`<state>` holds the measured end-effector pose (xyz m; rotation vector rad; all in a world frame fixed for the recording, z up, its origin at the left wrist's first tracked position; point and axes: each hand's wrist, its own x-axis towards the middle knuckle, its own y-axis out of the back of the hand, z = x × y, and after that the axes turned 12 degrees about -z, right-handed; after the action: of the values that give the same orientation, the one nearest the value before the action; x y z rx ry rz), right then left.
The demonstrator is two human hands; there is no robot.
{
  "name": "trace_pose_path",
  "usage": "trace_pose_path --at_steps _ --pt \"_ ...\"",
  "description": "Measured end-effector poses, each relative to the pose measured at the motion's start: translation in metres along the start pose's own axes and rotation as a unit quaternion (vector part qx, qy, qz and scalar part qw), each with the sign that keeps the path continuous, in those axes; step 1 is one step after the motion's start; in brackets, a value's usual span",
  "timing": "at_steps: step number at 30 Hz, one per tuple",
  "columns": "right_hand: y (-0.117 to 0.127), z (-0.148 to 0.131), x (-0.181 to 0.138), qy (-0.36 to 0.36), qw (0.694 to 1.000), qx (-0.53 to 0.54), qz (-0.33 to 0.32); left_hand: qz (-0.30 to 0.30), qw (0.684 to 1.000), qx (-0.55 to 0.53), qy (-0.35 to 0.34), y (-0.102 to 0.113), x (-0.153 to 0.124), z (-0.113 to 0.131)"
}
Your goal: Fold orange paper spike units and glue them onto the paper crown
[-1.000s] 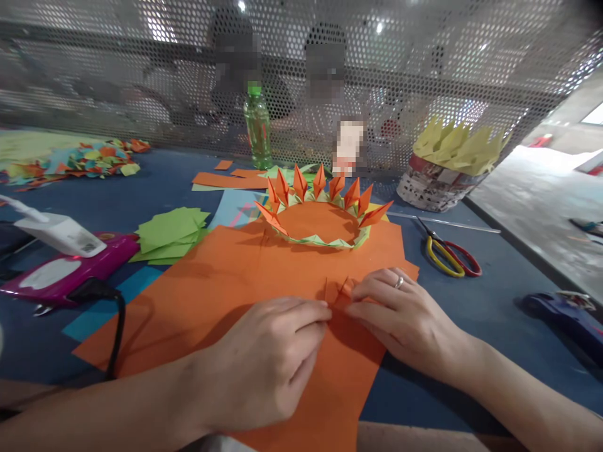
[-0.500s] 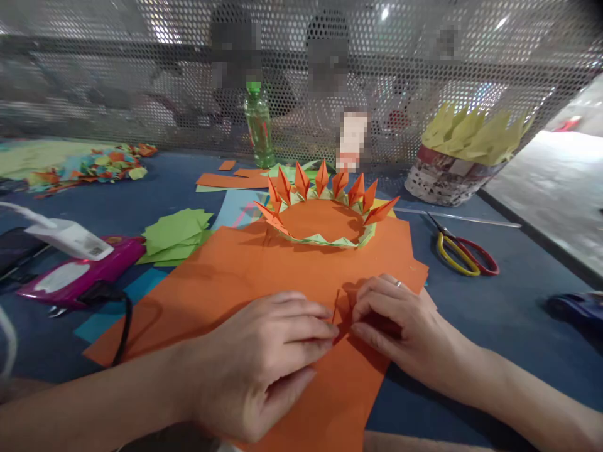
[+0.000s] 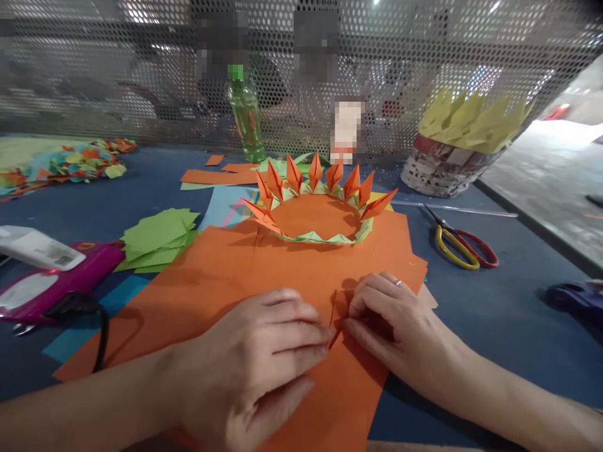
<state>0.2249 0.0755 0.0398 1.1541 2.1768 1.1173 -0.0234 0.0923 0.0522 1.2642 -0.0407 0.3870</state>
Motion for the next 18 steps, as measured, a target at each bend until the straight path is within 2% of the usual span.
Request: trace_pose_path --at_steps 6,13,18 --pt "-0.0027 -0.0011 0.0035 -0.001 1.000 -0.017 0.013 0.004 0.998 -0.054 -0.019 0.0008 0.0047 -0.0046" --pt "-0.0035 0.0007 0.0006 0.001 1.000 -0.020 0.013 -0.015 0.999 -0.030 -0.010 0.0040 0.0037 -0.0038" --pt "-0.0037 0.0017 0.0014 0.001 1.000 -0.010 0.012 -0.051 0.998 -0.035 0.012 0.0016 0.0035 -0.0031"
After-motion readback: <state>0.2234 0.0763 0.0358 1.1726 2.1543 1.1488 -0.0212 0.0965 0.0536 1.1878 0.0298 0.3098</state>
